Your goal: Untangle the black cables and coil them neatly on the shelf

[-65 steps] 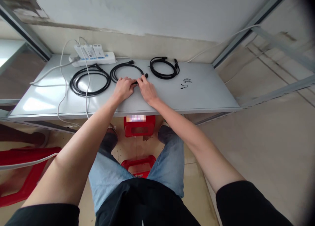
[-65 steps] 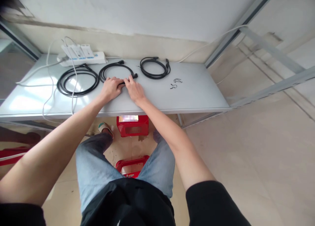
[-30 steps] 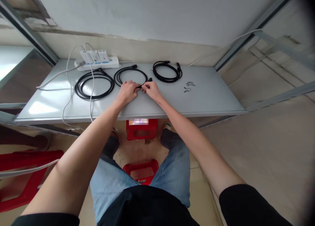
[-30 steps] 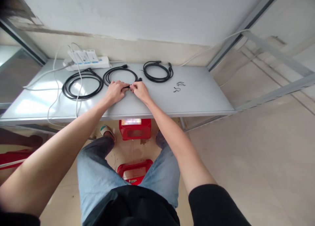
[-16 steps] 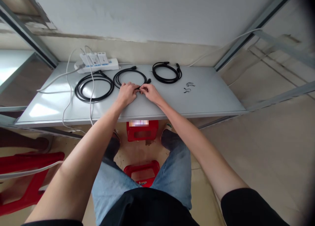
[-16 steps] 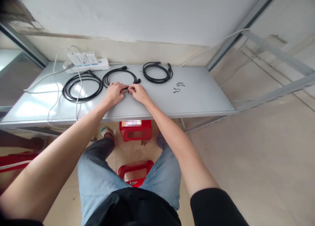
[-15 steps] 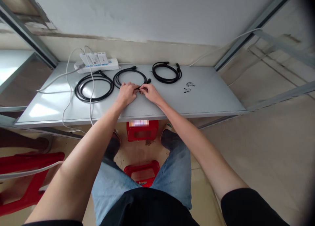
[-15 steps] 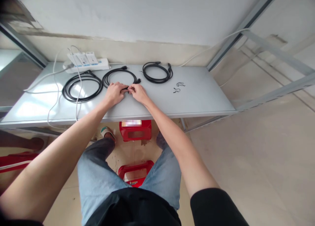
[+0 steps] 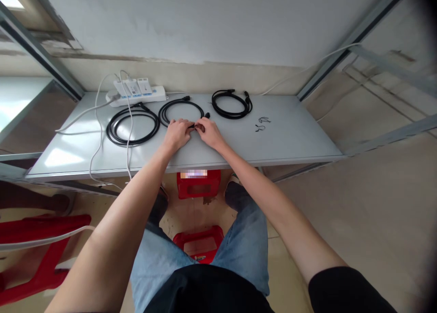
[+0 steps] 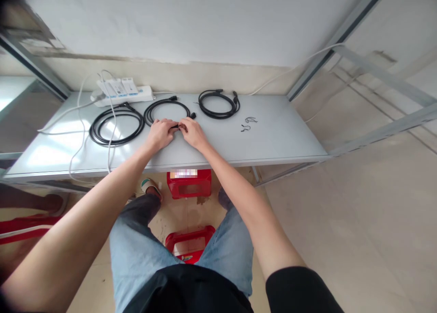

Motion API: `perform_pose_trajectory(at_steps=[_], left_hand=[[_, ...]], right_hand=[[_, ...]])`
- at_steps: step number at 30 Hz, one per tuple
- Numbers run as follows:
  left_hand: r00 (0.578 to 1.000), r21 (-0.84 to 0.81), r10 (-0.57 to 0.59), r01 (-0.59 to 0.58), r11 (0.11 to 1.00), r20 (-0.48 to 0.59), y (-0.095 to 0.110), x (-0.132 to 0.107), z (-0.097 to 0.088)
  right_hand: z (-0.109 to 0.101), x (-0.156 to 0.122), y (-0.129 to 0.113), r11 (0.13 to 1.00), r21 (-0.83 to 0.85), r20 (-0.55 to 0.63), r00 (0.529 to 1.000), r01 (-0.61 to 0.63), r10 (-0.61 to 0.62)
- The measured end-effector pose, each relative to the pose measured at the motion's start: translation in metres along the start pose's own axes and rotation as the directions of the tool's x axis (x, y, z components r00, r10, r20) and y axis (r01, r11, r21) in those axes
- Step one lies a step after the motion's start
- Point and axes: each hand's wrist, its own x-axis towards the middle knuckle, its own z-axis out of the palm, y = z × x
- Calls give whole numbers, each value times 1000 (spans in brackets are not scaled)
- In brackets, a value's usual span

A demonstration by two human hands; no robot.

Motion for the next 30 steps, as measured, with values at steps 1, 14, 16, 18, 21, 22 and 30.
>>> perform_pose_trajectory(at_steps=[1, 14, 16, 18, 21, 22, 30], left_hand=[[1000, 2, -2, 2, 1000, 1, 0, 0, 0], [1000, 4, -22, 22, 1000, 8, 1, 2, 1], [1000, 11, -18, 18, 1000, 1, -1, 2, 2], [1000, 12, -15, 15, 1000, -6, -2, 2, 3], [1000, 9, -24, 24, 1000, -8, -3, 2, 4], [1000, 9, -29, 29, 1000, -7, -3, 2, 4], [999, 14, -50, 50, 999, 4, -1, 2, 0]], right_hand=[[0, -1, -2, 999, -29, 12, 1000, 22, -22], [2, -11, -18, 941, -331, 19, 997, 72, -69], [1, -12, -19, 935, -348, 20, 998, 66, -63], [1, -12, -19, 932, -359, 13, 998, 60, -59], [2, -13, -20, 927, -369, 8, 998, 67, -69], [2, -13, -21, 926, -370, 11, 997, 71, -72], [-1, -13, -28, 901, -431, 76, 997, 37, -5]])
